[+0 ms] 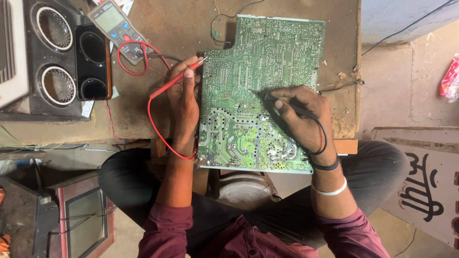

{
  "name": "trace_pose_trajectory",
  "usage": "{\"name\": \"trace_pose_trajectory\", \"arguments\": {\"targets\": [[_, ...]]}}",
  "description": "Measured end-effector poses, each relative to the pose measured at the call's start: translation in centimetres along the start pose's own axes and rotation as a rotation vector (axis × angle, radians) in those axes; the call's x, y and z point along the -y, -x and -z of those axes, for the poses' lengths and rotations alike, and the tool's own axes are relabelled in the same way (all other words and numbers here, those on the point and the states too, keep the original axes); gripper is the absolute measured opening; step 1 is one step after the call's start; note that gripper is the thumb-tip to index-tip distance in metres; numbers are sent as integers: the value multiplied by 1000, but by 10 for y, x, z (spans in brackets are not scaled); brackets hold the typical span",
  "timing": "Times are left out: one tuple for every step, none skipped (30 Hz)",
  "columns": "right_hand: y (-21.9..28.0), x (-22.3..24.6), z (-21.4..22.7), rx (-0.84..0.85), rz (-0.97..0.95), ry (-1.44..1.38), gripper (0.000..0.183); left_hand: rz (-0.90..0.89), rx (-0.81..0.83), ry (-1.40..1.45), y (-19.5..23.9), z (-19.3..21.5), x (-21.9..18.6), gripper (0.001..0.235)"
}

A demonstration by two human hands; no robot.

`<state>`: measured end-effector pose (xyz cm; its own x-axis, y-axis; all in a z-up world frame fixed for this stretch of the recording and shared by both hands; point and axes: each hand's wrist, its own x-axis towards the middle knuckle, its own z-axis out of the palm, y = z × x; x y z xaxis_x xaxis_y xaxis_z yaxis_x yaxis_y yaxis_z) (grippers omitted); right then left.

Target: The person uses a multimeter to test various points on a green circuit board. They hold the red and black probes and touch them to different solder points and traces across the board's surface.

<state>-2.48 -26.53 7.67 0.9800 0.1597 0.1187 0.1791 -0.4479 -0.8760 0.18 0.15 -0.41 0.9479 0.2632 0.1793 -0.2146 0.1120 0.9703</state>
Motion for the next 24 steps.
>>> {"name": "trace_pose_trajectory", "arguments": {"targets": [[0,0,0,2,-1,-6,20,5,-1,0,0,0,0,41],[-1,0,0,-1,3,-8,20,9,-2,0,-1,0,0,41],[0,0,-1,-4,4,-9,20,9,2,19,0,0,0,41],[0,0,-1,-6,6,-11,20,10,6,38,1,0,0,41],[0,0,-1,-6,5,-17,20,9,10,58,1,0,-1,41],[0,0,-1,-7,4,-24,20,25,9,85,1,0,-1,41],[0,0,-1,-6,3,-28,20,41,8,114,2,-1,0,41],[0,0,-1,-5,-7,-31,20,57,7,144,2,-1,0,41],[0,0,-1,-3,-17,-30,20,37,5,126,2,-2,1,40],[1,1,-1,-1,-28,-30,21,18,4,109,2,-1,2,40],[0,1,-1,-1,-18,-34,21,-4,10,95,0,-1,3,39],[-1,2,0,-1,-7,-39,21,-16,3,51,0,0,4,39],[0,2,0,-6,-2,-43,21,-25,2,6,0,1,5,39],[0,2,0,8,14,-53,21,-34,1,-38,1,3,6,39],[-1,2,0,11,30,-60,21,-1,-9,28,0,2,8,38],[-2,2,2,14,46,-67,21,34,-19,94,1,2,10,38],[-1,2,2,14,61,-62,21,73,-22,155,2,3,11,38],[-1,2,3,14,77,-56,21,70,-15,130,3,3,13,39],[-2,2,3,12,94,-52,21,65,-4,103,3,6,14,40],[-2,3,4,22,102,-65,20,58,6,76,4,8,14,41],[-3,4,5,21,112,-76,20,65,-11,-23,2,11,13,43],[-4,4,7,21,123,-87,19,68,-28,-122,1,12,13,46],[-3,4,9,16,132,-101,19,87,-30,-98,2,13,14,47],[-4,3,10,12,142,-115,20,107,-31,-74,3,12,15,49]]}}
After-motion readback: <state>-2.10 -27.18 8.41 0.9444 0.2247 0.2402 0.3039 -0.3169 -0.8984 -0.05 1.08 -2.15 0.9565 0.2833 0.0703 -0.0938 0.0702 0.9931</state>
